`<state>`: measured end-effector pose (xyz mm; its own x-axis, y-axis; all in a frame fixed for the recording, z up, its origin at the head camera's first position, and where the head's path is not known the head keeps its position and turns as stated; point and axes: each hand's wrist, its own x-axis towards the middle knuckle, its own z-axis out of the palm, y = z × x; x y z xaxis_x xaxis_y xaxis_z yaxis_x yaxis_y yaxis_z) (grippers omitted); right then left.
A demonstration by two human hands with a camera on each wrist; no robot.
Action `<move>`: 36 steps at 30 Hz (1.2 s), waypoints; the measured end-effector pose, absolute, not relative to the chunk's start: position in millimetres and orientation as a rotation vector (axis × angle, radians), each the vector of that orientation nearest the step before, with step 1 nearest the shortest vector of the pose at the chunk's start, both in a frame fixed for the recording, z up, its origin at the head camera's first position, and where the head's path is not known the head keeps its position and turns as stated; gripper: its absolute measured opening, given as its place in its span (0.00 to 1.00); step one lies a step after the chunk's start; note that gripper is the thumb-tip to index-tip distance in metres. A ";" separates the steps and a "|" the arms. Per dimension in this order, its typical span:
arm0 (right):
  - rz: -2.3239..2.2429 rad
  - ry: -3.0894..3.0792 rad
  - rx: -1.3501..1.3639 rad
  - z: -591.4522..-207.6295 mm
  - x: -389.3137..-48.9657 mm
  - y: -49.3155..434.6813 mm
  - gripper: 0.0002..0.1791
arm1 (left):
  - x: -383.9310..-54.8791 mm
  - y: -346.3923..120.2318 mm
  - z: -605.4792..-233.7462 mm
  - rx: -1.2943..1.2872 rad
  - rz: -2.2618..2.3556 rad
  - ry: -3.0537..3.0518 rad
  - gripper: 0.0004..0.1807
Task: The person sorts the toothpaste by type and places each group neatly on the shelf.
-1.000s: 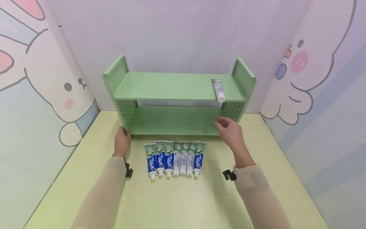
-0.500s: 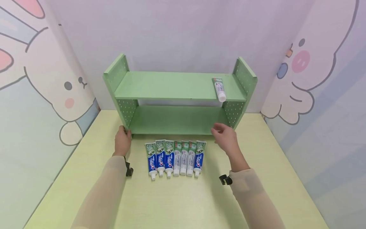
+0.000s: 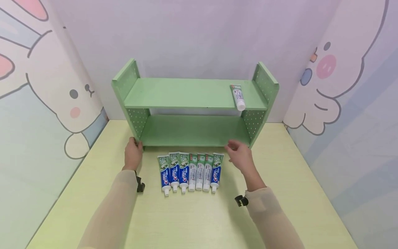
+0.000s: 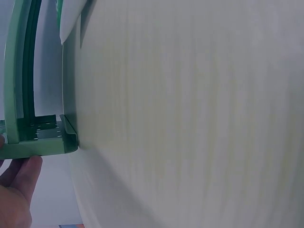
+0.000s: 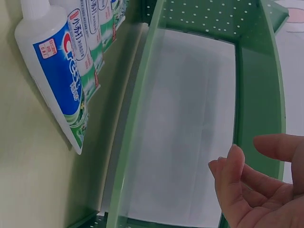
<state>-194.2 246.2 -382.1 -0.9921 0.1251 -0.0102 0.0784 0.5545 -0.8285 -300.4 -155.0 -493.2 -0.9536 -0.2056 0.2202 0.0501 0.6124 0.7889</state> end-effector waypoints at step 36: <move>1.474 -2.833 -0.316 -439.1 -190.2 235.4 0.23 | -301.8 -156.5 -495.2 0.136 -1.276 -2.558 0.15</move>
<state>-190.2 235.4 -439.1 -0.9783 0.1430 -0.1499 0.2048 0.5593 -0.8032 -301.8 -156.5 -495.2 -0.9567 -0.2062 0.2056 0.0401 0.6060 0.7945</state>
